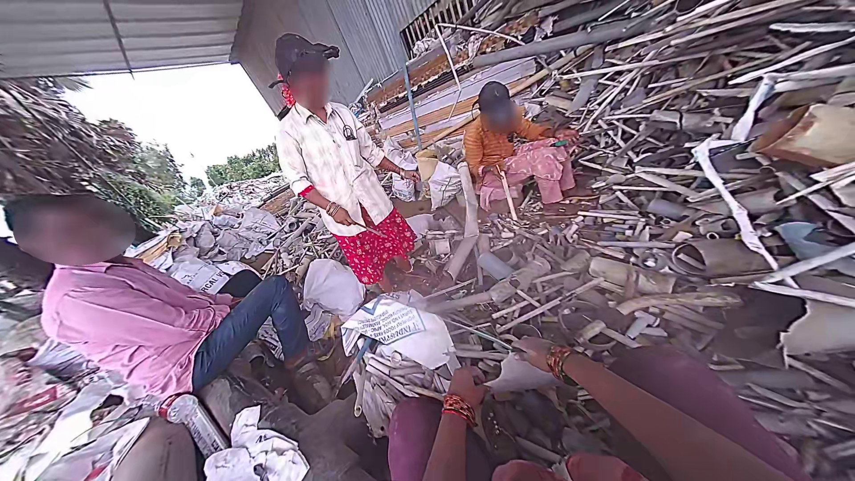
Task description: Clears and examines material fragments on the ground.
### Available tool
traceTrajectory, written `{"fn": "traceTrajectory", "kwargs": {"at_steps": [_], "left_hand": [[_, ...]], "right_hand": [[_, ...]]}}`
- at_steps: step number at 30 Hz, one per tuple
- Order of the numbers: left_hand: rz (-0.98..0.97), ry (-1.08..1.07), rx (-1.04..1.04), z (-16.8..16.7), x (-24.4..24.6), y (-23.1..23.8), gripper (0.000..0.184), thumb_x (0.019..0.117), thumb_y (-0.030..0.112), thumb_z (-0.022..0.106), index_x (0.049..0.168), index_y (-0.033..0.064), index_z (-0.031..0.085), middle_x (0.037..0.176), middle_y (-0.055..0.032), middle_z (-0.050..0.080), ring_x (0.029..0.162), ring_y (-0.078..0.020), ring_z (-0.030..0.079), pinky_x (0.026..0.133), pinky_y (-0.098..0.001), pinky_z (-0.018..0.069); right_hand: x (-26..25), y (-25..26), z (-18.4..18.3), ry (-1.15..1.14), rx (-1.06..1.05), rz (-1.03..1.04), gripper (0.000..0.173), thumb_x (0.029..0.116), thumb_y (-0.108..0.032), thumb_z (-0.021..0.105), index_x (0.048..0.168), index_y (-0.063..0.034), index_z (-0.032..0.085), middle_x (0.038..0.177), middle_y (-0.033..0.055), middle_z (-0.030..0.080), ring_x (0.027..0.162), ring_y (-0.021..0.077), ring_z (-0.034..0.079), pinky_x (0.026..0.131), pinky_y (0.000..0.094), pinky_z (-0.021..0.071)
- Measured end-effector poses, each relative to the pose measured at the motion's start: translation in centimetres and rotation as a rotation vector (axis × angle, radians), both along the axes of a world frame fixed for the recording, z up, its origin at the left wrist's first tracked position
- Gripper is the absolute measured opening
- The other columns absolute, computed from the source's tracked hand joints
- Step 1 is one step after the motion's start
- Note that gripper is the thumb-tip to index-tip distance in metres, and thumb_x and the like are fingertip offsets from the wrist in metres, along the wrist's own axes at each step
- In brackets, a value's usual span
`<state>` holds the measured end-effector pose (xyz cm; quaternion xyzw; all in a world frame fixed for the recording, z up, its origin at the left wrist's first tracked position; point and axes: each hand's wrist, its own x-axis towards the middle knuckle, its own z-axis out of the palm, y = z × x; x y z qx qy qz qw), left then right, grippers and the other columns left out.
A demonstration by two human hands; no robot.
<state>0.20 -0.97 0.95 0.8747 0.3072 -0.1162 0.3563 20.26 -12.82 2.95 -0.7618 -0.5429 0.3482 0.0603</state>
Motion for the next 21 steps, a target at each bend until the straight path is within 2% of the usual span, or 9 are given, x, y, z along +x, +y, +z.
{"fn": "traceTrajectory", "kwargs": {"at_steps": [17,21], "left_hand": [[0.001,0.021,0.053,-0.2,0.3,0.0,0.034,0.0995,0.019,0.065,0.127,-0.0017,0.065,0.126,-0.0216,0.067,0.122,-0.0341,0.063,0.109,-0.0512,0.0456],[0.102,-0.122,0.068,0.9,0.2,-0.7,0.029,0.0998,0.008,0.062,0.126,-0.0045,0.065,0.126,-0.0239,0.066,0.122,-0.0337,0.062,0.110,-0.0466,0.0448]], "right_hand": [[-0.5,-0.6,0.7,-0.015,-0.023,-0.008,0.045,0.1127,-0.026,0.042,0.144,0.0057,0.052,0.144,0.0314,0.054,0.140,0.0440,0.049,0.117,0.0582,0.0337],[0.3,-0.7,0.4,-0.008,0.014,-0.055,0.045,0.1124,-0.026,0.043,0.142,0.0065,0.054,0.144,0.0310,0.055,0.139,0.0434,0.049,0.117,0.0576,0.0334]]}}
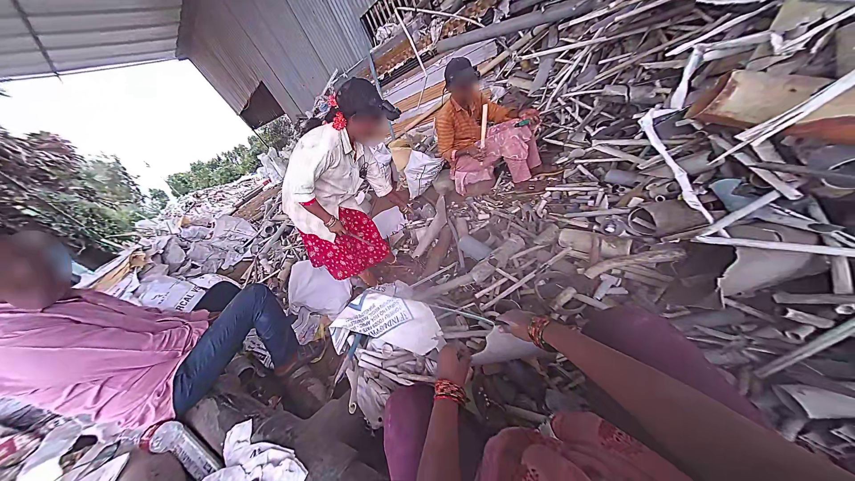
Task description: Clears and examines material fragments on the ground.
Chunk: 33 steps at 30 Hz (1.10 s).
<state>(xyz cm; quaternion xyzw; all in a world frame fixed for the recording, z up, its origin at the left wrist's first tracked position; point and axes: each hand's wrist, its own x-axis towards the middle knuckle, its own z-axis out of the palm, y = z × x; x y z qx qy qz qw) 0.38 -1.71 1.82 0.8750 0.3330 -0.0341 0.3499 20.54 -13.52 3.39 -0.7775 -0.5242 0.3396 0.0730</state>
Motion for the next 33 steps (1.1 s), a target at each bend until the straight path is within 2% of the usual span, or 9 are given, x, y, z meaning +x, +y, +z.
{"fn": "traceTrajectory", "kwargs": {"at_steps": [6,11,13,15,18,22,25,31,33], "left_hand": [[0.213,-0.242,0.123,0.8,-0.3,-0.5,0.025,0.1010,0.008,0.061,0.121,-0.0050,0.068,0.120,-0.0237,0.070,0.117,-0.0353,0.066,0.108,-0.0476,0.0470],[0.360,-0.308,0.349,0.2,-0.1,-0.8,0.045,0.0936,0.014,0.070,0.135,-0.0002,0.062,0.152,-0.0271,0.046,0.144,-0.0484,0.038,0.115,-0.0653,0.0268],[0.432,-0.254,0.135,-0.1,0.1,-1.0,0.053,0.1024,0.021,0.061,0.147,-0.0032,0.047,0.153,-0.0285,0.043,0.141,-0.0453,0.043,0.115,-0.0599,0.0331],[0.504,-0.383,-0.285,-0.5,0.8,-1.9,0.050,0.1129,0.022,0.034,0.152,-0.0085,0.032,0.154,-0.0310,0.040,0.142,-0.0399,0.043,0.116,-0.0493,0.0350],[0.671,-0.559,-0.636,0.5,1.9,-4.4,0.064,0.1127,0.043,0.015,0.159,0.0006,0.026,0.163,-0.0234,0.030,0.149,-0.0304,0.034,0.120,-0.0486,0.0305],[0.780,-0.532,-0.471,1.7,2.4,-4.7,0.052,0.1137,0.029,0.032,0.145,-0.0091,0.045,0.148,-0.0300,0.047,0.138,-0.0339,0.047,0.115,-0.0465,0.0347],[0.905,-0.436,-0.413,1.3,2.2,-2.7,0.056,0.1138,0.035,0.028,0.142,-0.0084,0.050,0.142,-0.0318,0.052,0.135,-0.0387,0.050,0.113,-0.0517,0.0371],[0.861,-0.389,-0.352,0.7,1.2,0.9,0.055,0.1140,0.033,0.028,0.139,-0.0092,0.052,0.140,-0.0325,0.053,0.133,-0.0389,0.051,0.112,-0.0517,0.0372],[0.869,-0.397,-0.375,1.0,1.3,0.2,0.054,0.1143,0.031,0.027,0.142,-0.0083,0.050,0.143,-0.0324,0.051,0.137,-0.0390,0.048,0.114,-0.0519,0.0350]], "right_hand": [[0.4,-0.3,1.5,0.026,0.052,-0.142,0.045,0.1127,-0.025,0.042,0.142,0.0071,0.053,0.145,0.0316,0.053,0.141,0.0437,0.048,0.118,0.0572,0.0325],[-0.2,-1.2,2.8,0.181,0.201,-0.400,0.045,0.1127,-0.023,0.041,0.145,0.0080,0.049,0.148,0.0313,0.050,0.144,0.0403,0.045,0.121,0.0518,0.0295],[-0.9,-1.0,1.6,0.295,0.347,-0.541,0.046,0.1122,-0.025,0.044,0.144,0.0076,0.051,0.145,0.0307,0.053,0.140,0.0401,0.048,0.119,0.0507,0.0323],[-1.7,-0.4,-0.1,0.429,0.432,-0.633,0.047,0.1117,-0.030,0.045,0.142,0.0058,0.053,0.139,0.0306,0.057,0.133,0.0412,0.054,0.114,0.0534,0.0385],[-4.7,-0.1,2.2,0.699,0.380,-0.767,0.047,0.1126,-0.030,0.042,0.145,0.0025,0.050,0.145,0.0267,0.054,0.136,0.0347,0.051,0.115,0.0492,0.0378],[-4.2,-0.3,1.2,0.456,0.312,-0.500,0.048,0.1139,-0.028,0.037,0.148,0.0056,0.045,0.148,0.0287,0.051,0.141,0.0358,0.048,0.118,0.0491,0.0337],[-3.4,-0.2,1.3,0.098,0.187,-0.247,0.053,0.1138,-0.032,0.035,0.152,0.0030,0.042,0.143,0.0299,0.056,0.137,0.0418,0.052,0.116,0.0560,0.0367],[-4.8,-0.3,0.7,0.084,0.214,0.023,0.061,0.1133,-0.044,0.025,0.152,-0.0027,0.049,0.146,0.0259,0.056,0.139,0.0410,0.052,0.116,0.0593,0.0339],[-4.4,0.5,-0.3,0.013,0.180,0.025,0.060,0.1130,-0.045,0.029,0.146,0.0000,0.052,0.135,0.0298,0.061,0.129,0.0457,0.057,0.108,0.0628,0.0400]]}}
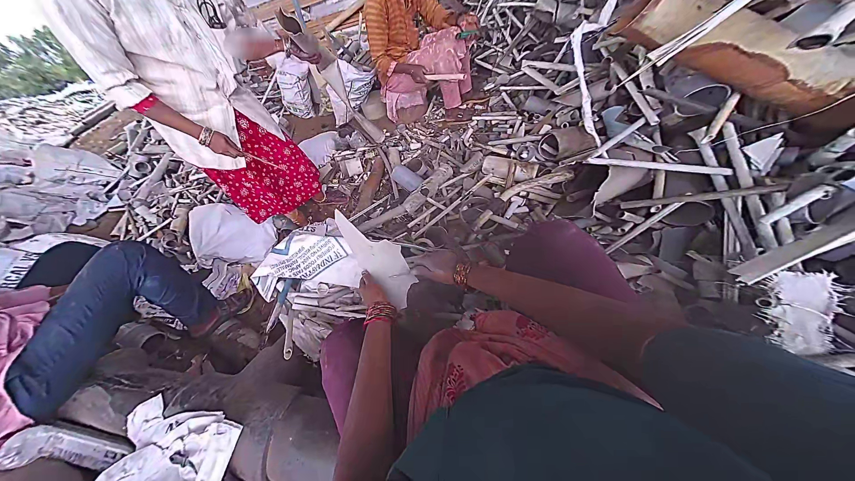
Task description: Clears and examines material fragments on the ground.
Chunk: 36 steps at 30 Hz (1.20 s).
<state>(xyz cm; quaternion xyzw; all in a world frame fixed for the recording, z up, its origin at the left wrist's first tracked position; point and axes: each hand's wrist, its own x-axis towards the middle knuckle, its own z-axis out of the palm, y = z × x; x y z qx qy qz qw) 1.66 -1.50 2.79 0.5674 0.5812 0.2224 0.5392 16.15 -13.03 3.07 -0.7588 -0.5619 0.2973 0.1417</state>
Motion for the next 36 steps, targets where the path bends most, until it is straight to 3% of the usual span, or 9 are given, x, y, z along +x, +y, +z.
{"fn": "traceTrajectory", "kwargs": {"at_steps": [4,10,11,18,24,29,32,34,36], "left_hand": [[-0.035,-0.020,0.034,-0.2,0.7,-0.8,0.052,0.1142,0.030,0.028,0.139,-0.0081,0.053,0.143,-0.0313,0.052,0.136,-0.0381,0.049,0.113,-0.0521,0.0354],[-0.009,0.015,0.050,0.0,-0.1,-0.1,0.053,0.1144,0.030,0.026,0.140,-0.0089,0.051,0.143,-0.0317,0.051,0.136,-0.0383,0.049,0.114,-0.0510,0.0350],[-0.005,0.002,0.040,-0.1,-0.2,0.0,0.053,0.1145,0.030,0.026,0.141,-0.0094,0.051,0.143,-0.0321,0.051,0.136,-0.0382,0.049,0.113,-0.0507,0.0354],[-0.058,0.163,0.050,0.9,0.3,-1.5,0.058,0.1145,0.033,0.022,0.140,-0.0091,0.052,0.143,-0.0321,0.052,0.137,-0.0403,0.049,0.113,-0.0521,0.0358],[-0.076,0.177,0.044,0.0,0.4,-1.0,0.057,0.1143,0.034,0.024,0.140,-0.0091,0.051,0.144,-0.0323,0.051,0.137,-0.0405,0.048,0.114,-0.0522,0.0352],[-0.138,0.299,0.115,0.7,0.5,-1.6,0.059,0.1145,0.034,0.021,0.138,-0.0082,0.055,0.140,-0.0312,0.055,0.137,-0.0408,0.050,0.114,-0.0537,0.0354],[-0.159,0.290,0.106,0.6,0.2,-1.3,0.058,0.1145,0.032,0.022,0.137,-0.0101,0.055,0.140,-0.0323,0.055,0.136,-0.0411,0.050,0.114,-0.0529,0.0353],[-0.166,0.266,0.075,0.3,0.4,-1.4,0.058,0.1145,0.032,0.022,0.136,-0.0107,0.055,0.140,-0.0327,0.054,0.136,-0.0406,0.050,0.113,-0.0523,0.0359],[-0.196,0.304,0.068,0.1,0.5,-1.6,0.058,0.1145,0.033,0.022,0.136,-0.0100,0.055,0.141,-0.0322,0.054,0.137,-0.0407,0.049,0.114,-0.0529,0.0358]], "right_hand": [[1.8,0.7,-0.6,-0.003,0.062,-0.186,0.057,0.1126,-0.043,0.035,0.134,0.0039,0.058,0.125,0.0285,0.065,0.122,0.0431,0.062,0.106,0.0592,0.0446],[-0.8,-0.2,-0.1,-0.065,-0.008,0.027,0.061,0.1128,-0.046,0.028,0.149,-0.0021,0.050,0.142,0.0287,0.058,0.131,0.0462,0.057,0.108,0.0632,0.0412],[-0.9,0.0,-0.2,-0.073,-0.006,0.014,0.060,0.1127,-0.046,0.029,0.146,-0.0015,0.052,0.137,0.0291,0.061,0.127,0.0466,0.059,0.105,0.0637,0.0428],[1.8,-0.4,0.8,-0.001,0.015,-0.357,0.054,0.1134,-0.039,0.034,0.136,0.0023,0.059,0.129,0.0266,0.065,0.126,0.0415,0.060,0.106,0.0586,0.0446],[0.3,-0.1,0.8,-0.088,-0.004,-0.135,0.062,0.1126,-0.047,0.027,0.133,0.0019,0.060,0.124,0.0277,0.066,0.120,0.0445,0.063,0.099,0.0634,0.0460],[3.5,-0.2,0.0,-0.110,0.032,-0.429,0.055,0.1120,-0.044,0.036,0.126,-0.0002,0.065,0.120,0.0247,0.069,0.116,0.0421,0.066,0.097,0.0617,0.0497],[1.6,-0.9,1.4,-0.092,0.116,-0.226,0.056,0.1127,-0.043,0.035,0.129,0.0022,0.064,0.117,0.0263,0.069,0.113,0.0434,0.067,0.096,0.0617,0.0492],[0.9,-1.0,1.2,-0.148,0.009,-0.088,0.058,0.1126,-0.046,0.031,0.136,0.0000,0.059,0.120,0.0265,0.068,0.115,0.0440,0.065,0.097,0.0622,0.0473],[1.5,-0.7,-0.3,-0.145,-0.090,-0.199,0.053,0.1128,-0.041,0.035,0.141,-0.0033,0.058,0.126,0.0257,0.067,0.120,0.0444,0.063,0.100,0.0628,0.0470]]}}
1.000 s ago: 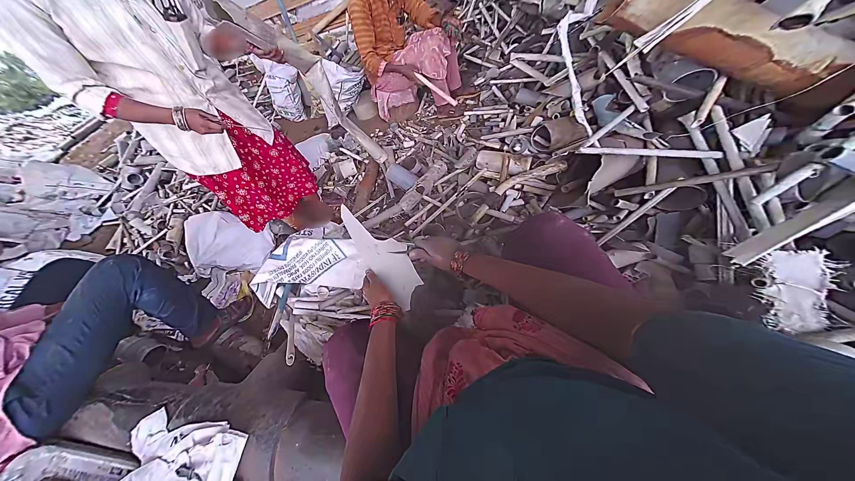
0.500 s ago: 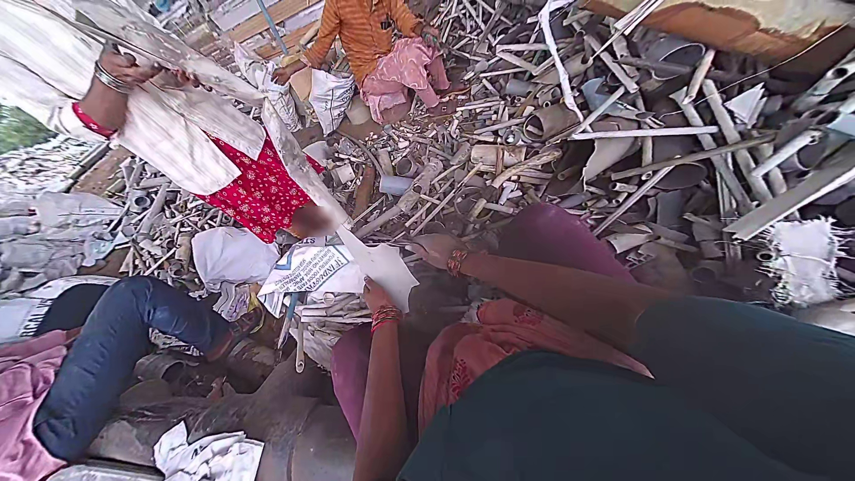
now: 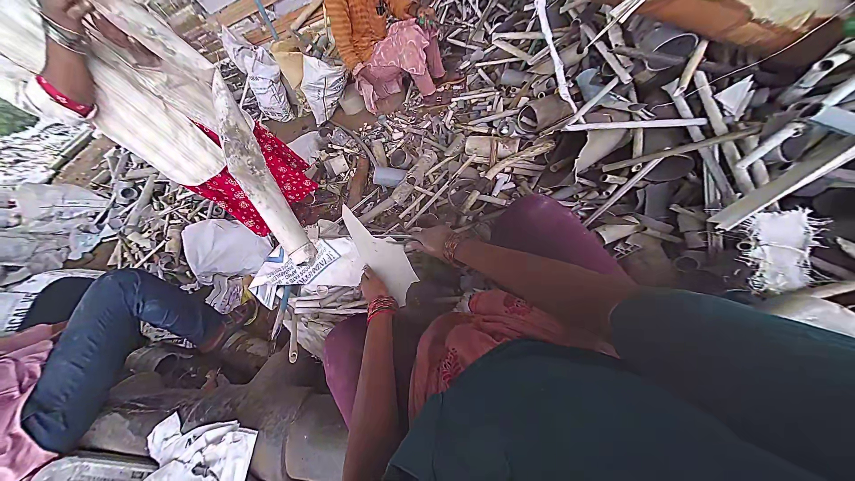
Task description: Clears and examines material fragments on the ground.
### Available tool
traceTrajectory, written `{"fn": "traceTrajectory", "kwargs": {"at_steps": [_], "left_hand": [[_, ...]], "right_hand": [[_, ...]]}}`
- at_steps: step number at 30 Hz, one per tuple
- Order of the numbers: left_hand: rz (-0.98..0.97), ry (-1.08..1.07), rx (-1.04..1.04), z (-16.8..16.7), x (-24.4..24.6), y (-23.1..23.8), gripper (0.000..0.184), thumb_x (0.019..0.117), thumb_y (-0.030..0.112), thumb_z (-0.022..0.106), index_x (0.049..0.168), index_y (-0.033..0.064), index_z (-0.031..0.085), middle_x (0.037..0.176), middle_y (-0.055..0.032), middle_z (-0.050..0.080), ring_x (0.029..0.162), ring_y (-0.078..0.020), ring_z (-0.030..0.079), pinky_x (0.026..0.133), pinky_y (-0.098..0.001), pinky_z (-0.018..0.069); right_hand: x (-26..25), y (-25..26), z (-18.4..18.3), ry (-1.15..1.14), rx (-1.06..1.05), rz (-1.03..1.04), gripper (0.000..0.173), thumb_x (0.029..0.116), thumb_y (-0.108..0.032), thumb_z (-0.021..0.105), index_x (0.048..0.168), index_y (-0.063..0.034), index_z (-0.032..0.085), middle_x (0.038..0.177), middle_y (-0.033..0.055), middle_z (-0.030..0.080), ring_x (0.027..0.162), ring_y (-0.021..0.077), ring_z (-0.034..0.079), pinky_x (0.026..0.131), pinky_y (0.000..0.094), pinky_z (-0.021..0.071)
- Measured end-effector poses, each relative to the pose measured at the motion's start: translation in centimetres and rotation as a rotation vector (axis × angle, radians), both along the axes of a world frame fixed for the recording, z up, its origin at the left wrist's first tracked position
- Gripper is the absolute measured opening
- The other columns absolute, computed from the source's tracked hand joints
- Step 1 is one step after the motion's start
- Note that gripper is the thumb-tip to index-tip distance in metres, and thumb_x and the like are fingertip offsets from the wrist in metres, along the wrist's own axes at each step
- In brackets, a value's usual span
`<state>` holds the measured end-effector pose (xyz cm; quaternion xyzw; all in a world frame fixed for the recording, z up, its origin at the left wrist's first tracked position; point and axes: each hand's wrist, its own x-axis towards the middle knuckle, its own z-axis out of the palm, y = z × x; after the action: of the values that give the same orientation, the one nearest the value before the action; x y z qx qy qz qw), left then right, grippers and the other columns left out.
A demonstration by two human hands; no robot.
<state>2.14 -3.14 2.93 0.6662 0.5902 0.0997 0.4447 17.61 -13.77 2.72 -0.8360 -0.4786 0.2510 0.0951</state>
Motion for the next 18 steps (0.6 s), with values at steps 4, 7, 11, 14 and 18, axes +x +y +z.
{"fn": "traceTrajectory", "kwargs": {"at_steps": [4,7,11,14,18], "left_hand": [[-0.116,0.150,0.047,0.5,0.0,0.1,0.060,0.1144,0.033,0.020,0.136,-0.0095,0.055,0.141,-0.0313,0.055,0.137,-0.0406,0.050,0.115,-0.0534,0.0353],[-0.207,0.245,0.076,0.2,-0.6,0.7,0.059,0.1145,0.032,0.019,0.136,-0.0089,0.056,0.141,-0.0300,0.056,0.137,-0.0396,0.051,0.115,-0.0529,0.0355],[-0.219,0.138,0.076,0.1,-0.1,0.4,0.056,0.1147,0.028,0.021,0.137,-0.0118,0.054,0.143,-0.0322,0.053,0.139,-0.0405,0.048,0.116,-0.0524,0.0331],[-0.239,0.154,0.110,0.4,0.1,-0.3,0.056,0.1147,0.027,0.021,0.134,-0.0115,0.056,0.139,-0.0320,0.056,0.137,-0.0408,0.050,0.115,-0.0530,0.0346],[-0.259,0.189,0.158,1.0,-0.6,-0.2,0.056,0.1147,0.027,0.020,0.138,-0.0107,0.054,0.142,-0.0310,0.054,0.139,-0.0403,0.048,0.117,-0.0530,0.0327]], "right_hand": [[2.8,0.3,-0.4,0.008,0.037,-0.217,0.057,0.1128,-0.043,0.032,0.133,-0.0001,0.062,0.127,0.0249,0.067,0.123,0.0421,0.063,0.102,0.0607,0.0476],[0.6,0.1,0.5,0.039,0.151,-0.040,0.058,0.1128,-0.044,0.032,0.128,0.0004,0.066,0.121,0.0249,0.069,0.118,0.0420,0.065,0.099,0.0612,0.0479],[-0.7,0.1,0.3,0.024,0.028,0.127,0.063,0.1130,-0.047,0.025,0.142,-0.0003,0.056,0.128,0.0275,0.066,0.121,0.0448,0.063,0.102,0.0635,0.0447],[0.0,0.2,0.9,-0.023,0.015,0.066,0.060,0.1130,-0.046,0.027,0.137,0.0001,0.059,0.122,0.0269,0.067,0.116,0.0451,0.065,0.096,0.0638,0.0478],[-1.4,0.4,0.1,-0.054,0.047,0.283,0.061,0.1132,-0.045,0.027,0.133,0.0025,0.060,0.121,0.0289,0.067,0.114,0.0477,0.065,0.093,0.0657,0.0472]]}}
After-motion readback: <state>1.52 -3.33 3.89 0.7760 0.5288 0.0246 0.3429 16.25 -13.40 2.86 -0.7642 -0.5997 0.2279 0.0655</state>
